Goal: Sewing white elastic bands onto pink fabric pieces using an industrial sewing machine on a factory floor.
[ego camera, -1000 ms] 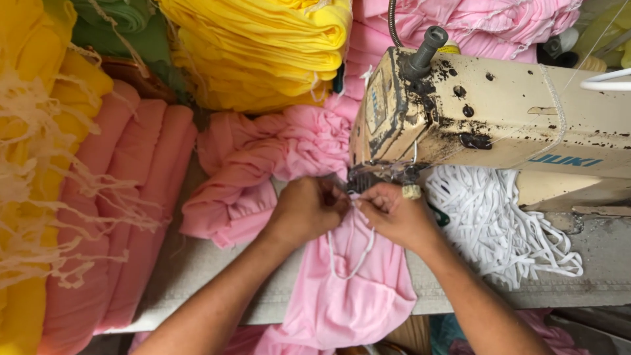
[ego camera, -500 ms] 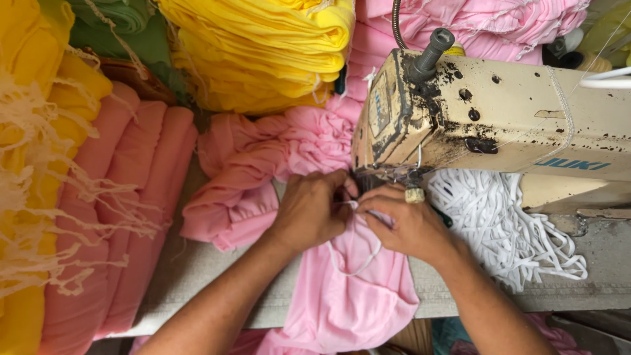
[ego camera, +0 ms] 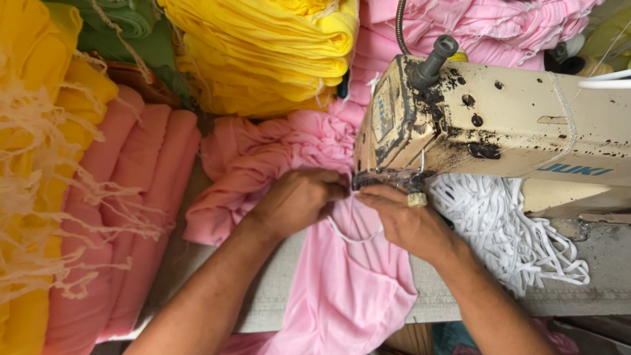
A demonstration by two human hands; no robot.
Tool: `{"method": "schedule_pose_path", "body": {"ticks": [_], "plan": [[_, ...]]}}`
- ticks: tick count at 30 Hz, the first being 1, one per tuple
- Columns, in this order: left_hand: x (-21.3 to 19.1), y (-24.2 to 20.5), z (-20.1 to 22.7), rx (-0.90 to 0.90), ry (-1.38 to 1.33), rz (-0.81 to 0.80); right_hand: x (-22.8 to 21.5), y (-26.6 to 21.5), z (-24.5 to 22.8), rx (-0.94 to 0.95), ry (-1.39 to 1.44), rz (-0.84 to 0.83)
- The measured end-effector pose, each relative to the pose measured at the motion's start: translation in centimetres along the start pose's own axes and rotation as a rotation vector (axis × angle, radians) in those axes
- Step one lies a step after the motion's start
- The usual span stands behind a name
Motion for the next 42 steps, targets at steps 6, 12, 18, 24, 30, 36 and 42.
{"method": "schedule_pose_path", "body": {"ticks": [6, 12, 18, 24, 30, 36, 42], "plan": [[1.7, -0.1, -0.9, -0.121, 0.049, 0.021, 0.4, -0.4, 1.0, 0.024, -0.02, -0.015], [2.3, -0.2, -0.9, -0.12, 0.102, 0.074, 0.3, -0.7, 0.1, 0.035, -0.042, -0.017], [3.1, -0.7, 2.5, -0.182, 0.195, 0.265, -4.2, -2.6, -2.4, 0.102, -0.066, 0.1], [3.8, -0.1, 7.4, -0.336, 0.16, 0.302, -12.2, -14.0, 1.2, 0.477, -0.264, 0.535], [6.2, 0.1, 7.3, -0.406, 0.508, 0.131, -10.9, -22.2, 7.0, 0.536, -0.756, 0.57], [6.4, -0.2, 7.4, -0.374, 0.552, 0.162, -11.2, -22.3, 7.3, 0.507, -0.733, 0.613], [5.0, -0.5, 6.6, -0.362, 0.496, 0.087, -8.0, -12.7, 1.6, 0.464, -0.432, 0.655]]}}
Point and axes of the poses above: each hand's wrist, its own y-axis towards the middle knuckle, its own x-axis out of the palm, z = x × y, the point moved 3 cm from there along y, towards the middle knuckle, and after that the axes turned 3 degrees about -y, right-handed, at the moved point
